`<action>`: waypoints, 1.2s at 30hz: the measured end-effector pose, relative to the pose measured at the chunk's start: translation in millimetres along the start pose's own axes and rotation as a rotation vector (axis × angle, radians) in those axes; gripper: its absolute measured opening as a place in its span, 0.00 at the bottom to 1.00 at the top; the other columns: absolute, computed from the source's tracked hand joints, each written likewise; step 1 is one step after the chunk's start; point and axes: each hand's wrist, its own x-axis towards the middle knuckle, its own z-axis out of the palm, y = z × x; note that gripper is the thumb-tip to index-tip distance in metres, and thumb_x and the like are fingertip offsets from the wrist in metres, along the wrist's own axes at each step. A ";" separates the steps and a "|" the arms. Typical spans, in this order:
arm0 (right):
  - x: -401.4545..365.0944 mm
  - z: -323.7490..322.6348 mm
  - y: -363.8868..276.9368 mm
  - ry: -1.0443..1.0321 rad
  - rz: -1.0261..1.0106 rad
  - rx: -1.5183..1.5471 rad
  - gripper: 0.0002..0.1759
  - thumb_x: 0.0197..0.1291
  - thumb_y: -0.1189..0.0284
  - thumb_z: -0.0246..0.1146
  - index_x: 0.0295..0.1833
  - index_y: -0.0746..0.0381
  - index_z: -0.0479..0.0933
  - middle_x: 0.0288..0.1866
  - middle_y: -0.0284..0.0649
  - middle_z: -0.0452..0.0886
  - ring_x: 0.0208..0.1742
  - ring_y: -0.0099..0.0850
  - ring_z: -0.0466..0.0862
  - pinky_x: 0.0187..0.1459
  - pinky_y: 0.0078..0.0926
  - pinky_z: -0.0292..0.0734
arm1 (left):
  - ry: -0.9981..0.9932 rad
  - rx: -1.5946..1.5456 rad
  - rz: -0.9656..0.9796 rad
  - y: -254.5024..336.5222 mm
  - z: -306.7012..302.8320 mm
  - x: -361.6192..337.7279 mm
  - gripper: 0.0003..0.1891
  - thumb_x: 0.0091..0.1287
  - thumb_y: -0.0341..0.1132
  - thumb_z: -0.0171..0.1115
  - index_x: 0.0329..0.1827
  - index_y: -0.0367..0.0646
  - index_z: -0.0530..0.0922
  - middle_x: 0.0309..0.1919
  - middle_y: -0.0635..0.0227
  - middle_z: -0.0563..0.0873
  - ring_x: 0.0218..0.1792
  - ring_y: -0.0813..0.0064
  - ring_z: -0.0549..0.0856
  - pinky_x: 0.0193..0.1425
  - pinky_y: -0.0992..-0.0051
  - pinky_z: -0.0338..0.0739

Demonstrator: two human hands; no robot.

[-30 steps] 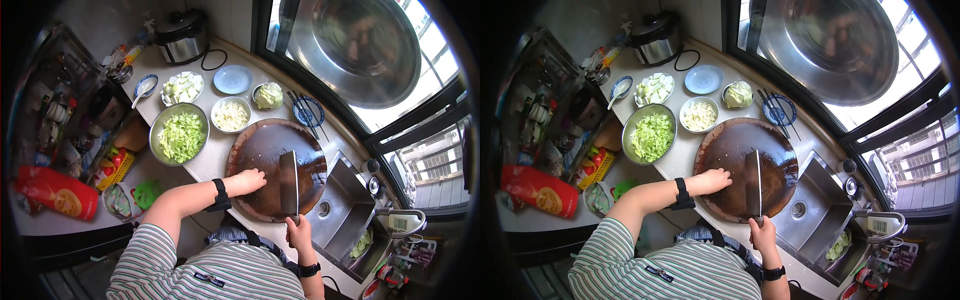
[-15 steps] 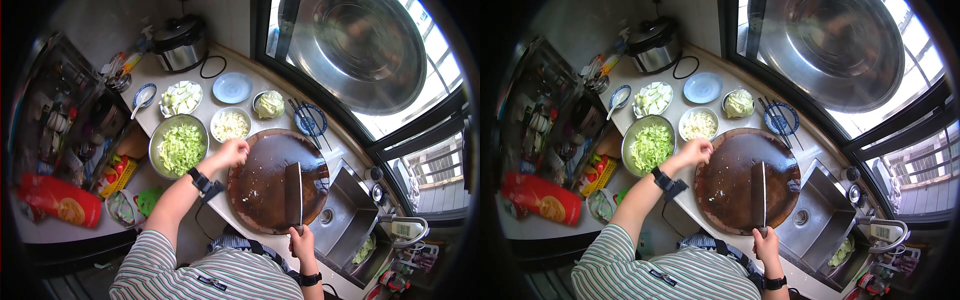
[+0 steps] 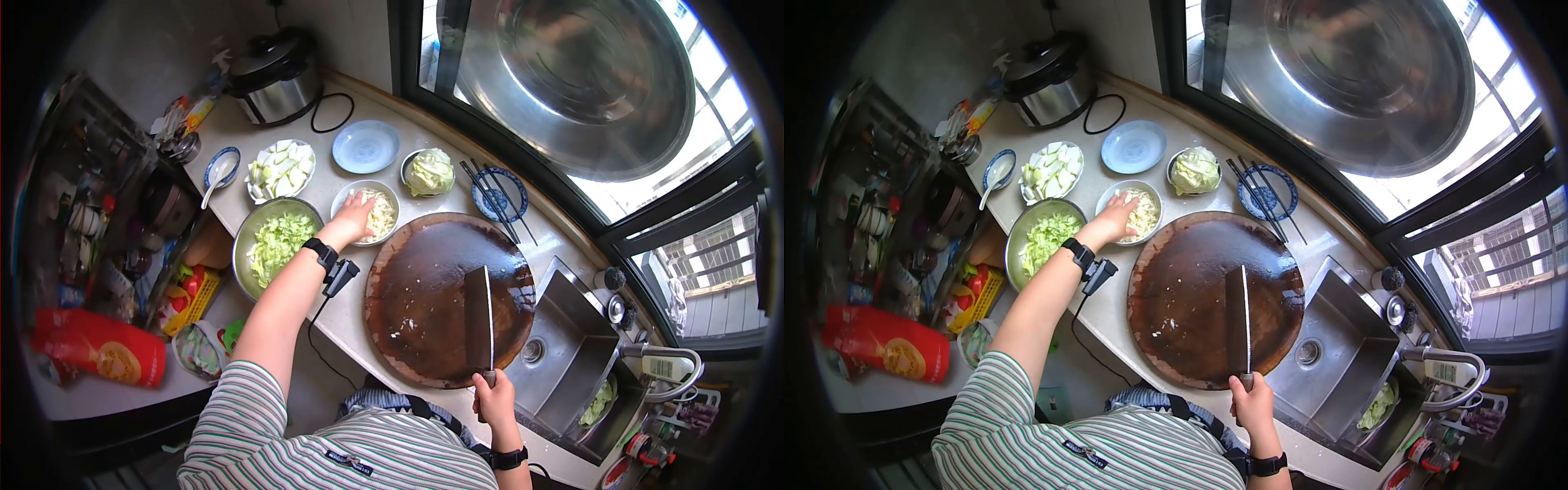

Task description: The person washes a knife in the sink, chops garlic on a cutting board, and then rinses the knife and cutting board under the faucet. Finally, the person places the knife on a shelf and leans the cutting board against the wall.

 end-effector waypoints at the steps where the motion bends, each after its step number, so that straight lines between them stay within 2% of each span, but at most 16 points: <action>1: 1.3 -0.6 0.8 -0.001 0.000 -0.007 0.13 0.55 0.69 0.59 0.26 0.65 0.66 0.11 0.35 0.70 0.10 0.23 0.72 0.12 0.21 0.65 | 0.016 0.005 0.002 -3.3 7.4 4.9 0.43 0.48 0.38 0.68 0.67 0.49 0.54 0.65 0.46 0.54 0.66 0.48 0.54 0.68 0.64 0.54; 10: 1.2 2.7 -2.0 0.006 -0.002 -0.002 0.13 0.55 0.70 0.60 0.25 0.65 0.66 0.11 0.35 0.70 0.10 0.23 0.72 0.11 0.21 0.65 | 0.052 0.002 -0.021 -8.0 20.0 20.6 0.42 0.49 0.34 0.67 0.67 0.51 0.54 0.66 0.50 0.55 0.66 0.50 0.54 0.68 0.64 0.53; 12: 1.6 3.8 -0.8 -0.018 -0.017 -0.001 0.13 0.55 0.70 0.60 0.25 0.65 0.66 0.11 0.35 0.70 0.10 0.23 0.71 0.11 0.21 0.65 | 0.048 -0.048 0.030 -13.0 16.5 16.5 0.41 0.49 0.32 0.66 0.67 0.51 0.54 0.65 0.49 0.56 0.66 0.51 0.56 0.67 0.65 0.55; 13: 0.7 2.4 1.9 -0.022 -0.022 0.007 0.13 0.55 0.70 0.60 0.25 0.66 0.66 0.11 0.35 0.69 0.10 0.23 0.71 0.11 0.21 0.65 | 0.084 -0.087 -0.003 3.3 -2.9 -0.6 0.36 0.51 0.29 0.64 0.64 0.44 0.58 0.63 0.48 0.59 0.64 0.53 0.60 0.66 0.67 0.57; 14: -0.1 1.5 2.8 -0.024 -0.025 0.016 0.12 0.55 0.70 0.60 0.26 0.66 0.66 0.11 0.35 0.69 0.10 0.23 0.71 0.11 0.21 0.65 | 0.096 -0.088 -0.016 6.1 -11.7 -6.2 0.36 0.51 0.29 0.64 0.64 0.44 0.58 0.63 0.48 0.59 0.64 0.53 0.60 0.66 0.67 0.57; 17: -3.1 0.7 0.3 -0.020 -0.045 -0.005 0.12 0.55 0.71 0.59 0.26 0.66 0.67 0.11 0.35 0.69 0.09 0.22 0.71 0.11 0.21 0.65 | 0.282 -0.205 0.163 10.5 -30.6 -19.2 0.26 0.51 0.27 0.62 0.56 0.39 0.68 0.58 0.49 0.68 0.60 0.54 0.66 0.64 0.69 0.61; 18: -3.7 0.6 -0.2 -0.003 -0.052 -0.018 0.12 0.55 0.71 0.59 0.26 0.66 0.66 0.11 0.34 0.69 0.09 0.22 0.70 0.11 0.21 0.65 | 0.289 -0.204 0.160 11.5 -31.7 -20.2 0.26 0.51 0.27 0.62 0.56 0.39 0.68 0.58 0.49 0.68 0.60 0.54 0.66 0.64 0.69 0.61; 20: -5.5 2.5 -5.2 0.019 -0.067 -0.076 0.12 0.55 0.70 0.59 0.27 0.66 0.67 0.12 0.36 0.70 0.10 0.25 0.72 0.13 0.22 0.67 | 0.394 -0.418 0.176 14.6 -31.5 -23.8 0.24 0.52 0.27 0.60 0.55 0.39 0.69 0.56 0.51 0.70 0.59 0.54 0.67 0.63 0.68 0.62; 21: -8.3 2.2 -5.9 0.041 -0.075 -0.137 0.11 0.54 0.70 0.59 0.28 0.66 0.68 0.13 0.38 0.72 0.12 0.28 0.74 0.15 0.24 0.68 | 0.315 -0.072 0.164 15.4 -28.8 -33.7 0.22 0.53 0.27 0.59 0.54 0.39 0.70 0.54 0.52 0.72 0.57 0.55 0.69 0.61 0.67 0.64; 22: -7.8 0.1 -0.6 0.047 -0.081 -0.142 0.11 0.54 0.70 0.59 0.28 0.66 0.68 0.13 0.38 0.72 0.12 0.28 0.74 0.15 0.24 0.68 | 0.323 -0.078 0.166 15.3 -23.3 -38.4 0.22 0.53 0.27 0.59 0.54 0.39 0.70 0.54 0.52 0.72 0.57 0.55 0.69 0.61 0.67 0.64; 24: -4.5 1.0 13.5 0.275 -0.570 -0.641 0.11 0.53 0.68 0.59 0.30 0.66 0.69 0.18 0.44 0.75 0.19 0.37 0.78 0.22 0.28 0.72 | 0.350 -0.216 0.193 16.4 -17.4 -41.4 0.20 0.54 0.28 0.58 0.52 0.40 0.71 0.52 0.54 0.73 0.56 0.56 0.70 0.60 0.67 0.65; 25: -6.8 4.0 13.0 0.340 -0.605 -0.709 0.11 0.50 0.67 0.60 0.33 0.64 0.71 0.23 0.46 0.76 0.25 0.43 0.78 0.26 0.32 0.73 | 0.427 -0.270 0.193 18.0 -14.8 -45.2 0.17 0.54 0.28 0.57 0.48 0.39 0.73 0.49 0.54 0.75 0.53 0.56 0.72 0.58 0.67 0.66; 26: -6.8 3.6 17.3 0.341 -0.604 -0.712 0.11 0.50 0.67 0.60 0.33 0.64 0.71 0.23 0.46 0.76 0.25 0.43 0.78 0.26 0.32 0.73 | 0.427 -0.272 0.193 19.1 -12.8 -49.0 0.17 0.54 0.28 0.57 0.48 0.39 0.73 0.49 0.54 0.75 0.53 0.56 0.72 0.58 0.67 0.66; 28: 6.4 2.5 31.0 0.406 -0.782 -0.925 0.12 0.49 0.67 0.61 0.34 0.63 0.70 0.23 0.43 0.74 0.23 0.41 0.77 0.24 0.33 0.71 | 0.385 -0.362 0.205 20.1 -12.0 -55.5 0.13 0.55 0.29 0.57 0.43 0.38 0.75 0.45 0.54 0.77 0.48 0.57 0.75 0.54 0.67 0.69; 29: 12.2 4.3 38.6 0.429 -0.805 -0.985 0.12 0.48 0.66 0.61 0.34 0.62 0.70 0.23 0.40 0.72 0.22 0.40 0.75 0.23 0.34 0.71 | 0.395 -0.362 0.204 21.7 -11.4 -60.6 0.13 0.55 0.29 0.57 0.43 0.38 0.75 0.45 0.54 0.77 0.48 0.57 0.75 0.54 0.67 0.69; 36: 37.1 7.8 75.0 0.484 -0.866 -1.146 0.13 0.50 0.63 0.60 0.34 0.61 0.69 0.24 0.39 0.72 0.26 0.37 0.76 0.25 0.32 0.72 | 0.410 -0.439 0.185 32.0 1.3 -89.1 0.09 0.54 0.30 0.57 0.38 0.38 0.77 0.38 0.55 0.80 0.43 0.57 0.78 0.50 0.68 0.72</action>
